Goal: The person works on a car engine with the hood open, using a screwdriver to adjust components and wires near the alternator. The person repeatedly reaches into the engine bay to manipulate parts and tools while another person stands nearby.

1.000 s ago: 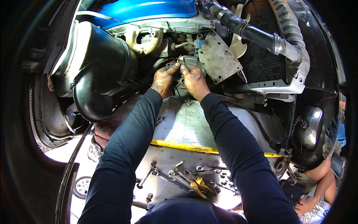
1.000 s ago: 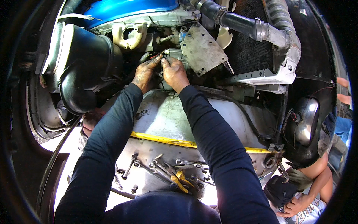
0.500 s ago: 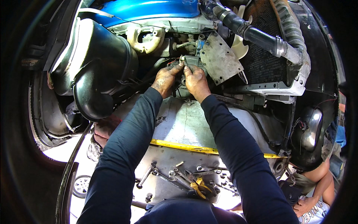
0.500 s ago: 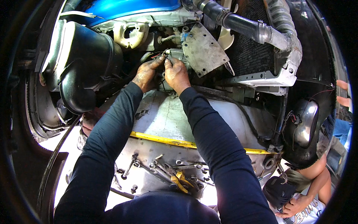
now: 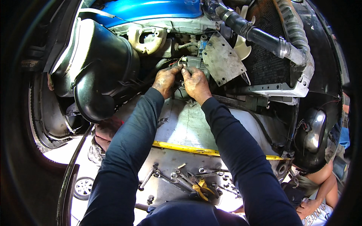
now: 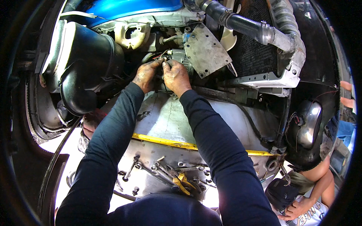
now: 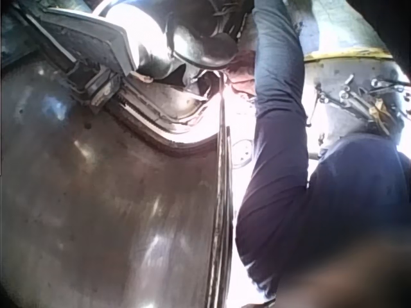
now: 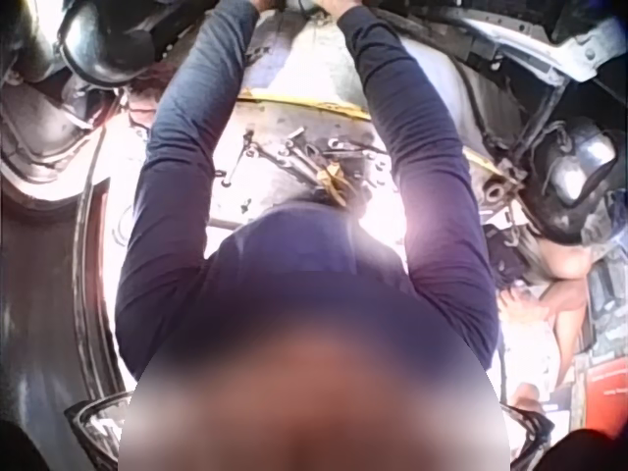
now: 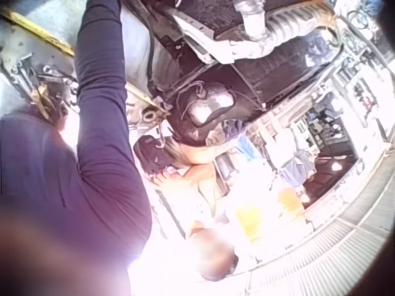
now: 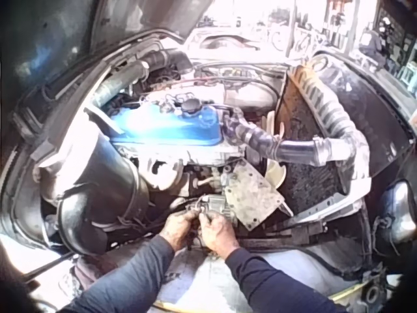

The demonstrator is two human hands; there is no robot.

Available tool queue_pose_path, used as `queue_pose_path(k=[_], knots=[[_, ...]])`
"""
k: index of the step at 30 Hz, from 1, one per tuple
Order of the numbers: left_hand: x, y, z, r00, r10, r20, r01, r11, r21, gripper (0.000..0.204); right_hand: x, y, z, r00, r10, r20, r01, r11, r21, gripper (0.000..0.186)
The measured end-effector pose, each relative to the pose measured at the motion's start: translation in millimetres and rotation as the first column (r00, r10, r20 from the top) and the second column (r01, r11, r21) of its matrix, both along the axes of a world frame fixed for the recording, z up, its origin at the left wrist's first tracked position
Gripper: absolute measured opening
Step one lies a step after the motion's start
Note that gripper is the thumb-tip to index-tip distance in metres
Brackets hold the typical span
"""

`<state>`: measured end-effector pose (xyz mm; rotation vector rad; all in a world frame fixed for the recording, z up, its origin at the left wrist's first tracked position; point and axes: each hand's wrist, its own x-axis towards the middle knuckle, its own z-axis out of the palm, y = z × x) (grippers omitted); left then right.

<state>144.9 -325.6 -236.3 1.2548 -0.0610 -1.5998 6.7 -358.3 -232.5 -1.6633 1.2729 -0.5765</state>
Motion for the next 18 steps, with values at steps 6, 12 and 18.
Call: queue_pose_path(k=[6,12,18], knots=[[13,0,6,0.996,-0.085,-0.006,0.086,0.995,0.049,0.022,-24,-15,8,0.979,0.171,-0.109,-0.195,0.940,-0.281,0.026],[14,2,12,0.994,-0.094,0.063,0.090,0.994,0.060,0.019,-21,-25,4,0.932,0.297,-0.210,-0.363,0.786,-0.500,0.047],[23,-1,10,0.992,-0.117,0.056,0.115,0.993,0.033,0.021,-20,-32,-2,0.905,0.270,-0.330,-0.417,0.722,-0.552,0.030]])
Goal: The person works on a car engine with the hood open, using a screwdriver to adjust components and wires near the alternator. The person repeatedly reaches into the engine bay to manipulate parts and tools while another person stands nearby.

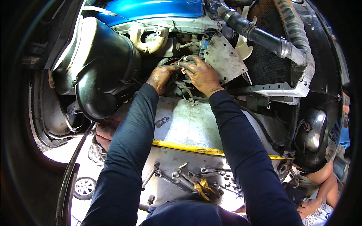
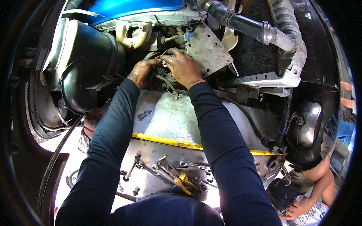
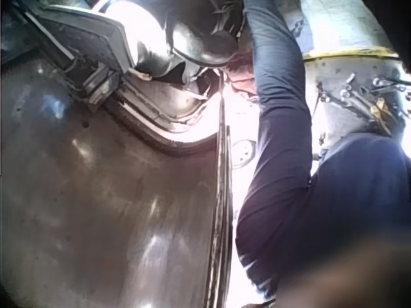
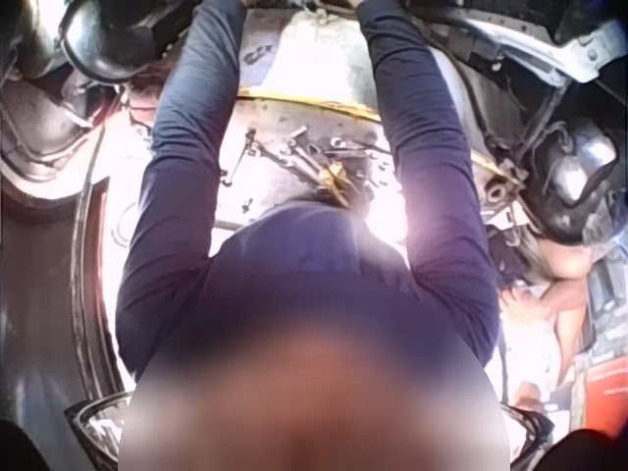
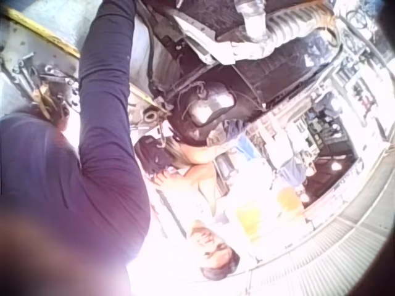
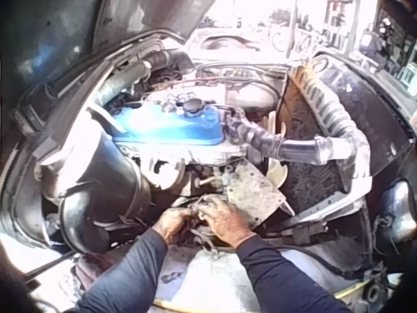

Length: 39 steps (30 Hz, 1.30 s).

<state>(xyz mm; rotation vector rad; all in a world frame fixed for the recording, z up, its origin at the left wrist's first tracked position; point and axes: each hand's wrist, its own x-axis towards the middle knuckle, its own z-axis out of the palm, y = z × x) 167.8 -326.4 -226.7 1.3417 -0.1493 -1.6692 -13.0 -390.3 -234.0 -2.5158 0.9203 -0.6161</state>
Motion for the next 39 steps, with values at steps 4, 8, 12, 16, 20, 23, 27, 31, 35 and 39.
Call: queue_pose_path(k=[4,8,12,16,20,23,27,31,35,39], knots=[[11,-1,-3,0.986,-0.052,0.157,0.051,0.999,0.011,0.021,3,-3,-4,0.999,0.019,-0.028,-0.019,0.999,-0.029,0.028],[18,1,-4,0.882,-0.193,0.430,0.251,0.965,-0.082,0.021,5,-7,-3,0.997,0.074,-0.035,-0.075,0.996,-0.037,0.030],[21,0,-6,0.898,-0.224,0.378,0.263,0.963,-0.056,0.020,3,-10,4,0.989,0.128,-0.079,-0.131,0.991,-0.038,0.030],[21,-1,-9,0.912,-0.244,0.329,0.264,0.964,-0.015,0.020,1,-11,8,0.978,0.181,-0.103,-0.186,0.982,-0.044,0.031],[19,-1,-10,0.953,-0.201,0.226,0.213,0.976,-0.032,0.021,1,-11,6,0.970,0.212,-0.118,-0.223,0.971,-0.090,0.030],[20,0,-9,0.915,-0.264,0.305,0.297,0.952,-0.069,0.019,1,-13,4,0.966,0.246,-0.082,-0.253,0.962,-0.102,0.029],[21,0,-9,0.980,-0.196,0.029,0.192,0.975,0.109,0.018,4,-18,4,0.948,0.318,-0.029,-0.319,0.946,-0.050,0.026],[22,0,-7,0.962,-0.273,0.009,0.272,0.959,0.077,0.019,7,-18,7,0.941,0.337,0.021,-0.338,0.940,0.049,0.021],[17,2,4,0.971,-0.237,-0.031,0.239,0.967,0.091,0.019,9,-11,10,0.980,0.180,0.085,-0.196,0.947,0.254,0.026],[11,5,13,0.978,-0.211,-0.008,0.210,0.969,0.131,0.023,20,4,0,0.985,-0.106,0.139,0.025,0.871,0.490,0.035]])
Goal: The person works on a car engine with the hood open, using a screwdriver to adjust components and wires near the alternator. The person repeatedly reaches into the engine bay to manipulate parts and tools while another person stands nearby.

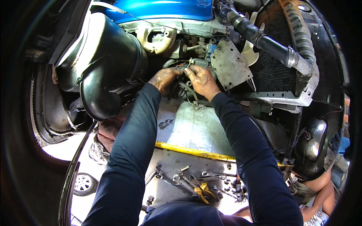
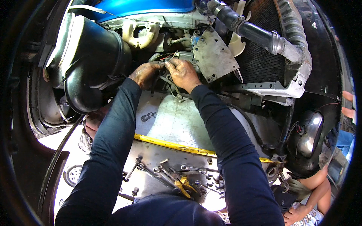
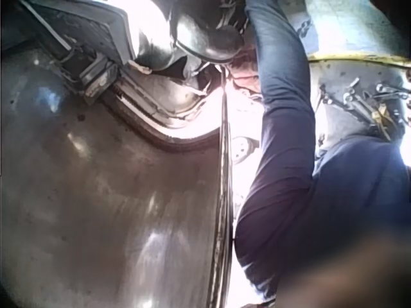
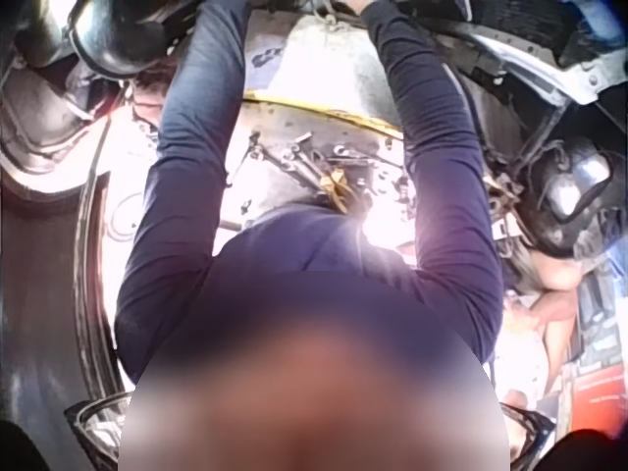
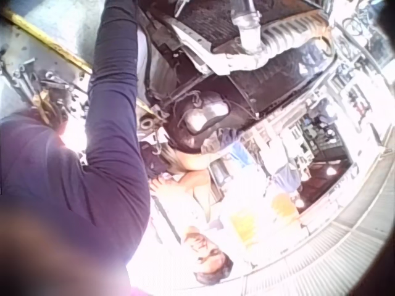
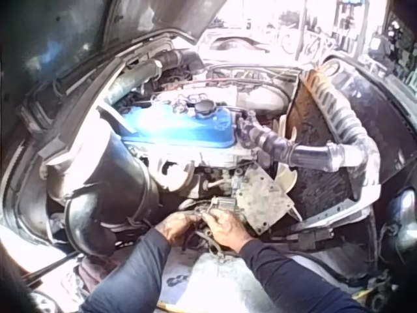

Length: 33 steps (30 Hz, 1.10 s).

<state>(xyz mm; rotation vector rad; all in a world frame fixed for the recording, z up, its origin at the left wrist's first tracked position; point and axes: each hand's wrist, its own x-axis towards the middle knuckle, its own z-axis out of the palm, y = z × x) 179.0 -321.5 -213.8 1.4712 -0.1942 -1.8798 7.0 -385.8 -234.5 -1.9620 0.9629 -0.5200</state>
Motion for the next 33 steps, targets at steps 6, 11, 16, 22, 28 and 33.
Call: queue_pose_path(k=[6,11,16,22,28,33], knots=[[-6,2,-21,0.962,0.174,-0.209,-0.177,0.984,0.005,0.022,16,17,-12,0.967,-0.223,0.123,0.182,0.943,0.279,0.038],[-18,6,-29,0.945,0.318,-0.079,-0.326,0.939,-0.111,0.021,29,31,5,0.784,-0.601,0.155,0.191,0.471,0.861,0.025],[-22,8,-19,0.956,0.224,0.190,-0.155,0.934,-0.322,0.019,28,29,5,0.680,-0.733,0.017,0.069,0.086,0.994,0.020],[-8,6,-18,0.923,0.097,0.374,0.021,0.954,-0.298,0.020,-10,13,-7,0.974,-0.168,-0.149,0.183,0.979,0.093,0.020],[-1,9,-15,0.912,0.058,0.407,0.060,0.961,-0.272,0.031,-17,4,3,0.979,0.102,-0.174,-0.164,0.907,-0.387,0.019],[-1,6,-8,0.883,0.013,0.469,0.108,0.967,-0.230,0.027,-18,-2,2,0.926,0.177,-0.332,-0.326,0.820,-0.471,0.021]])
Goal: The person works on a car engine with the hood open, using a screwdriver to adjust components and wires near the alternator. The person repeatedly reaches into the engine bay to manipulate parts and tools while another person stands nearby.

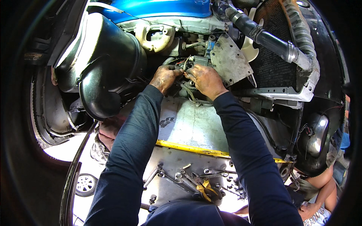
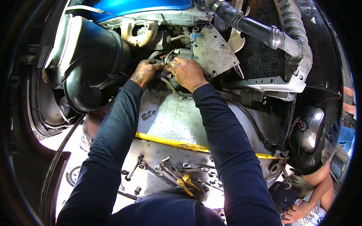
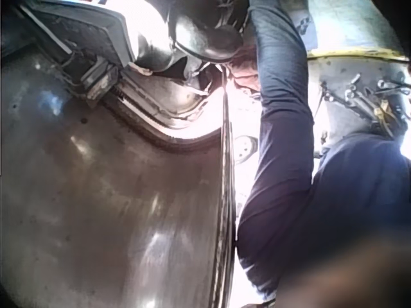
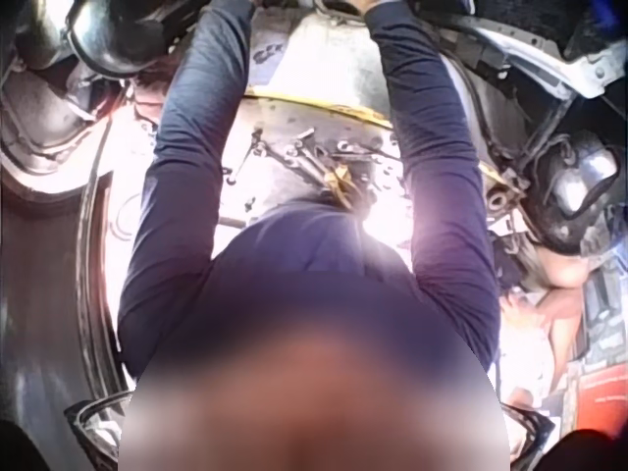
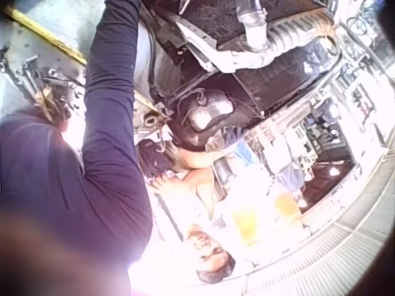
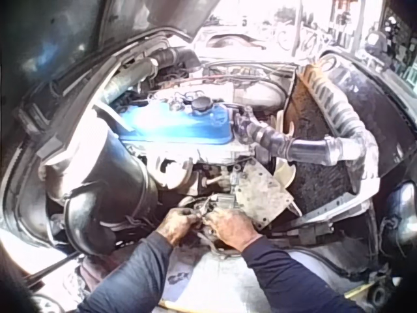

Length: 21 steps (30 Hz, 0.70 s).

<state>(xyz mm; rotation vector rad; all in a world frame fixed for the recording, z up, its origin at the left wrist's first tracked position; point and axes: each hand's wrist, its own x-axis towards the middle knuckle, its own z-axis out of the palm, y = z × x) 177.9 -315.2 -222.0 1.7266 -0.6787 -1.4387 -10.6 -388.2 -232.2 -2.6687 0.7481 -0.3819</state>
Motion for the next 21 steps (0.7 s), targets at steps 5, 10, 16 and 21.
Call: queue_pose_path(k=[5,10,16,21], knots=[[-3,0,6,0.948,0.138,-0.287,-0.118,0.989,0.085,0.018,1,1,-6,1.000,-0.002,0.024,0.003,1.000,-0.029,0.020],[-3,-3,5,0.865,0.202,-0.460,-0.145,0.977,0.158,0.017,4,6,-4,1.000,-0.003,-0.018,0.004,1.000,0.030,0.014],[-3,-4,1,0.763,0.258,-0.593,-0.172,0.965,0.199,0.020,14,14,-6,0.979,-0.164,0.125,0.140,0.974,0.177,0.020],[-11,-4,-5,0.768,0.277,-0.578,-0.263,0.959,0.110,0.019,34,20,-14,0.925,-0.294,0.243,0.263,0.953,0.153,0.024]])
